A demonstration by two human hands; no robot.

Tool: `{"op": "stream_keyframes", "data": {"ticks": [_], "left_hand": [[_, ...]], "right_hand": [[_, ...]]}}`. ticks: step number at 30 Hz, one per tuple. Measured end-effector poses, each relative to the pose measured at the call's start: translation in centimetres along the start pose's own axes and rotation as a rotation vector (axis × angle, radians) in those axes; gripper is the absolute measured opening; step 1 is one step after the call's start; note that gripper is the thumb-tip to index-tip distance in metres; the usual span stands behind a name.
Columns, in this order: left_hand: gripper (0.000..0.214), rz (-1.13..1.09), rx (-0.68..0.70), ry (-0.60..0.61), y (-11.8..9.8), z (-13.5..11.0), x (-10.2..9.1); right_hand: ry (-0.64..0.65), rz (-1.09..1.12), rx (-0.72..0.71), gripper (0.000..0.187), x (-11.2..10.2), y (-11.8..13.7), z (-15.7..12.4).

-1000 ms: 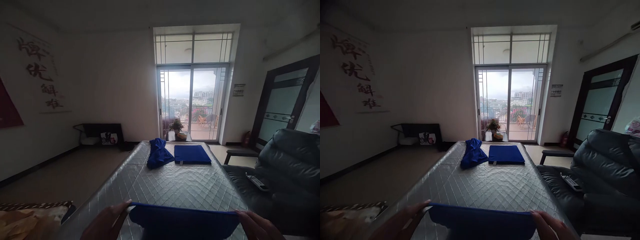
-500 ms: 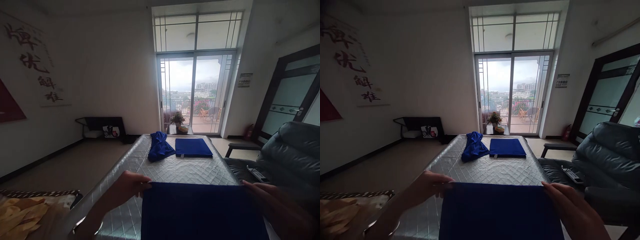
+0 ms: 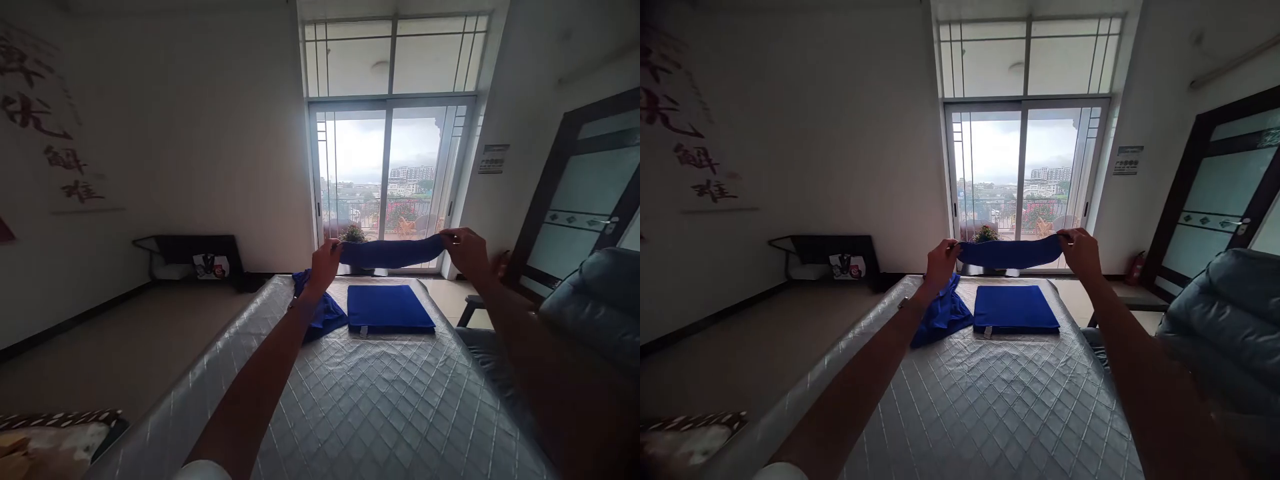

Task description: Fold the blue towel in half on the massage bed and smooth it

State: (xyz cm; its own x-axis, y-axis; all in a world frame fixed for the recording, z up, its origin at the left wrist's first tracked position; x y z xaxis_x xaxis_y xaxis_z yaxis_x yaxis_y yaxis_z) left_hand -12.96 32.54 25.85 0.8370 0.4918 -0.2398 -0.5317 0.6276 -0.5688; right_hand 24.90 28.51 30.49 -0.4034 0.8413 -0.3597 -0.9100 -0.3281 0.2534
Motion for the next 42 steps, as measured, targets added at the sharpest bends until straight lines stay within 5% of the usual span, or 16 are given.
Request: {"op": "stream_keyframes", "data": {"ticks": [7,12,20,26,32,35,39,42], "left_hand": [[0.013,0.155,-0.092,0.362,9.5,-14.6,9.8],[0.018,0.26,-0.116,0.545,13.9,-20.7,12.3],[0.02,0.224,-0.061,0.586,15.4,-20.8,12.0],[0.017,0.256,0.027,0.542,14.8,-20.8,11.2],[0.013,0.482,0.062,0.672,13.6,-19.4,10.5],[0.018,0.612,-0.002,0.648,14.2,-17.6,8.3],[0.029,0.848,-0.267,0.568,17.3,-15.6,3.8],[0.034,0.811,-0.404,0.597,19.2,-15.0,1.6]], "right_hand": [[0.26,-0.017,0.191,0.025,10.5,-9.9,-17.2],[0.292,-0.025,0.226,0.023,13.6,-13.3,-26.6],[0.351,-0.086,0.169,0.029,14.1,-15.1,-28.4],[0.406,-0.221,0.127,0.029,13.8,-14.5,-28.7],[0.37,-0.336,-0.048,0.028,13.4,-12.4,-27.6],[0.317,-0.321,-0.134,0.031,13.7,-10.3,-27.0],[0.308,-0.23,-0.222,0.031,14.9,-7.3,-27.2],[0.33,-0.172,-0.238,0.029,15.7,-6.1,-27.9]]}}
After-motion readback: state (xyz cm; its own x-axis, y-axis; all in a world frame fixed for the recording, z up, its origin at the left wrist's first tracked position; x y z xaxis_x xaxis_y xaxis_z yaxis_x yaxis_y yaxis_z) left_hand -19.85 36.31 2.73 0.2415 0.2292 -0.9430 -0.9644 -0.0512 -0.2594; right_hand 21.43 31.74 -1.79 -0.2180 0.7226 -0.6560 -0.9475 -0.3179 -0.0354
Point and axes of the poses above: each hand's wrist, its own z-axis towards the middle knuckle, its own x-axis out of the palm, y = z × x, the point moved 3 cm from there along z, towards the middle knuckle, and after that the axes turned 5 degrees about -y, right-handed, at the moved point
